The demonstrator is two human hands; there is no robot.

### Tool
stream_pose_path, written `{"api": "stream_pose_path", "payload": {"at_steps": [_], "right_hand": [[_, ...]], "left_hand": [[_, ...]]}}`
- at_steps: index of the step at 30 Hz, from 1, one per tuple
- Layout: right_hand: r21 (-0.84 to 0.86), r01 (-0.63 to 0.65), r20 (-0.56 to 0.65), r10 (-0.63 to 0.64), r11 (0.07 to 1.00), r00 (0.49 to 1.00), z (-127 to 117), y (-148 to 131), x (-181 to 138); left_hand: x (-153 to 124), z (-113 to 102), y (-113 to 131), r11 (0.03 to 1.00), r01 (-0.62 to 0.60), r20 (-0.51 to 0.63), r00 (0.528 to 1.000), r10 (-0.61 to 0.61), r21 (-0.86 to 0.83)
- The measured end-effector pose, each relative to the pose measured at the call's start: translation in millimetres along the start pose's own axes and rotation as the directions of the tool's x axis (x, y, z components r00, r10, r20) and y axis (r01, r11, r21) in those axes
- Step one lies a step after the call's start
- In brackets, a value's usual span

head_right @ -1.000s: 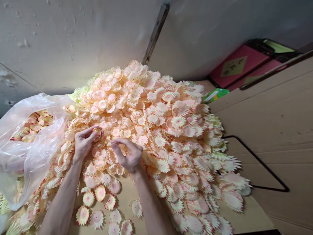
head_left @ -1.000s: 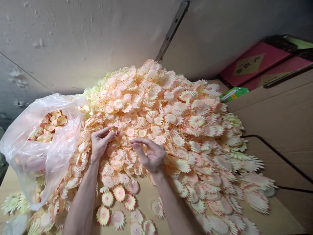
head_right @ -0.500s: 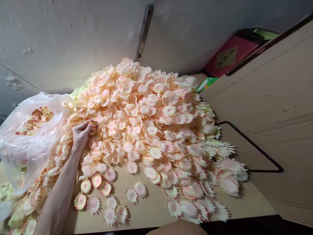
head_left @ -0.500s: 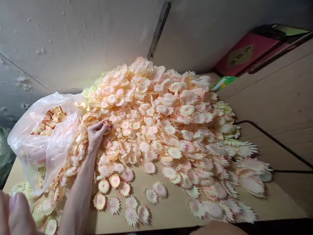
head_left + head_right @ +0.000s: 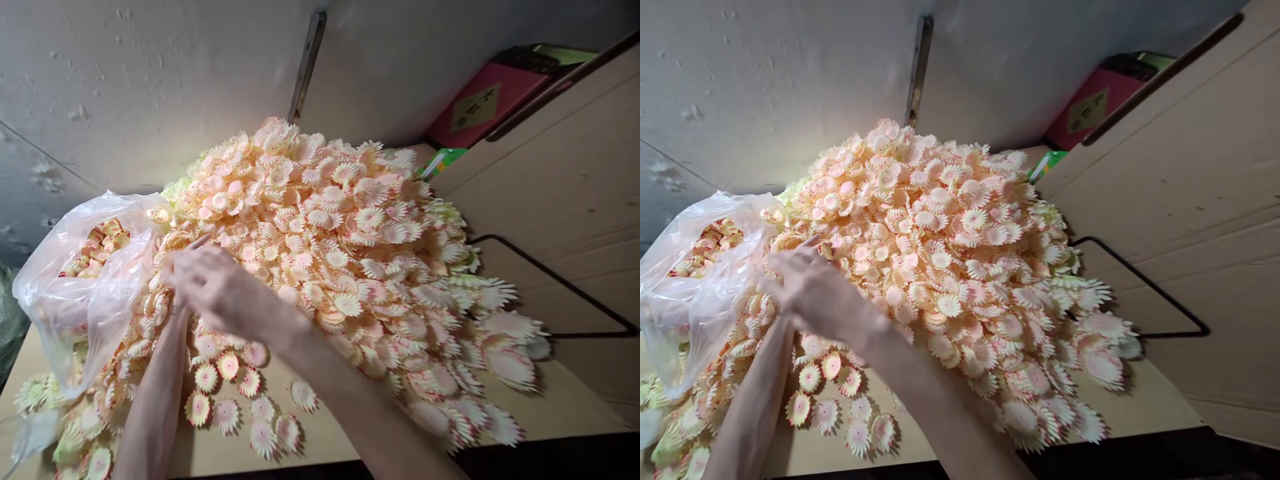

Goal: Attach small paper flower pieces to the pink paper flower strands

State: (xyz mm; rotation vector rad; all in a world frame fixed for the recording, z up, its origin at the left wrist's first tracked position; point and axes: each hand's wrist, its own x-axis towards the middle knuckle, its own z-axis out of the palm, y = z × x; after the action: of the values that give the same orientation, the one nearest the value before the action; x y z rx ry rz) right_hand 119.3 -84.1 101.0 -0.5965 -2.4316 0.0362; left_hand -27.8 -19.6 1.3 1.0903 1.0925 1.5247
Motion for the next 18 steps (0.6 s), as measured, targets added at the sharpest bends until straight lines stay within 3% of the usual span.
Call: {"api": "stream_pose_path", "payload": {"at_steps": [3, 6, 10, 18], "right_hand": [[0.171, -0.198, -0.152, 0.224, 0.965, 0.963, 16.4, 49.3, -19.6], [0.308, -0.238, -0.125, 0.288, 0.921, 0.950, 44.3, 76.9, -36.6], [0.412, -0.255, -0.152, 0.342, 0.874, 0.927, 68.7, 83.4, -48.8], [0.397, -0.196, -0.341, 0.343, 0.897, 0.875, 82.5, 85.4, -49.2]], "left_hand": [[-1.4, 1.8, -0.1, 0.998, -0.009, -0.022, 1.000, 0.008, -0.062], [-2.8, 4.2, -0.4, 0.993, 0.026, -0.046, 0.998, -0.031, -0.111], [-5.4, 7.4, 0.7, 0.994, 0.042, -0.060, 0.997, -0.048, -0.098], [-9.0, 9.1, -0.5, 1.000, 0.030, -0.018, 0.999, -0.030, -0.002]]}}
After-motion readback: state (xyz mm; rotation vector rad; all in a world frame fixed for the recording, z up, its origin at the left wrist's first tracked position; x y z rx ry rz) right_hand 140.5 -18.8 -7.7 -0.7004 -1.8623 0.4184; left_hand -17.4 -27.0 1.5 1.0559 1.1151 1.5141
